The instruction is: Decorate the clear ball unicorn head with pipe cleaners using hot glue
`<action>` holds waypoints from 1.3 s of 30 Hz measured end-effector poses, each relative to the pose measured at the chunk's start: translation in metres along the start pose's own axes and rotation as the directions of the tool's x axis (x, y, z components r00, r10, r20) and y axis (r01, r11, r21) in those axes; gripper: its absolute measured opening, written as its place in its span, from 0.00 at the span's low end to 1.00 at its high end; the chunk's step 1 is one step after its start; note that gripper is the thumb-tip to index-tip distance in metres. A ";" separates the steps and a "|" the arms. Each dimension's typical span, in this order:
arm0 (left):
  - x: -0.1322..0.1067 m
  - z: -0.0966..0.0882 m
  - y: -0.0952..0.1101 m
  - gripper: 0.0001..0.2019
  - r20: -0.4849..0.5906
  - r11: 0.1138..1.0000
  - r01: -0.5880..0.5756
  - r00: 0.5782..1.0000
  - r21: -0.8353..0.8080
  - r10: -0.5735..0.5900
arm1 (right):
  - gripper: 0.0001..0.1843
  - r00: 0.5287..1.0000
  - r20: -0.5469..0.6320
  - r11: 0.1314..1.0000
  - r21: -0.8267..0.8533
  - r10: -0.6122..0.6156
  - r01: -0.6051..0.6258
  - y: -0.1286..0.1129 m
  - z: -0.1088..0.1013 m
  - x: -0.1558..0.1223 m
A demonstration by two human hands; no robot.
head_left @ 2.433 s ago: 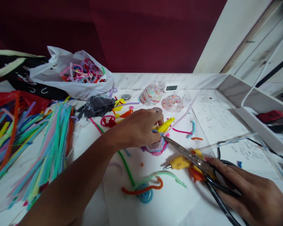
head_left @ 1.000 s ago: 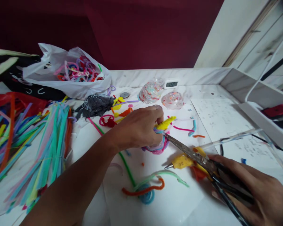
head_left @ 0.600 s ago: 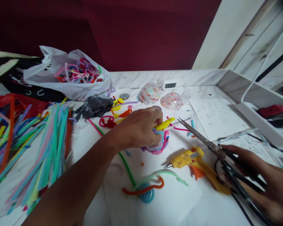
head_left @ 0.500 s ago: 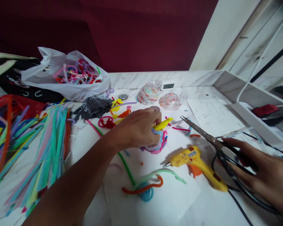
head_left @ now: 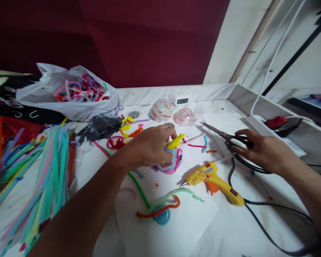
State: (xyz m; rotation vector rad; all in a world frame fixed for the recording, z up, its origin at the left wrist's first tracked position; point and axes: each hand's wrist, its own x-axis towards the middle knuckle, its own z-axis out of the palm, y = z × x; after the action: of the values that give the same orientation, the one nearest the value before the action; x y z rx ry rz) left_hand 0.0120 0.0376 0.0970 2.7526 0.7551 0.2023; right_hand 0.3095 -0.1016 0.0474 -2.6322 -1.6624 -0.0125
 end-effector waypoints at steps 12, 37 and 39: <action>-0.003 -0.001 -0.001 0.15 0.015 1.000 -0.013 1.000 -0.022 0.013 | 0.23 0.957 -0.029 0.956 0.060 -0.287 0.289 -0.015 -0.016 0.016; -0.001 -0.001 -0.003 0.19 0.073 0.999 0.010 0.997 -0.042 -0.007 | 0.19 0.800 -0.136 0.762 0.247 -0.585 0.599 -0.026 0.012 0.011; 0.000 -0.001 -0.004 0.20 0.077 0.999 0.006 0.997 -0.041 -0.003 | 0.18 0.807 -0.099 0.760 0.286 -0.582 0.584 -0.028 0.011 -0.007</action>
State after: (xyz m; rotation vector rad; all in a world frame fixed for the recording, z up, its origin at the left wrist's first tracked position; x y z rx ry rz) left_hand 0.0100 0.0414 0.0969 2.7022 0.7288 0.1092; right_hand 0.2810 -0.0951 0.0365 -1.8031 -2.2042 0.2066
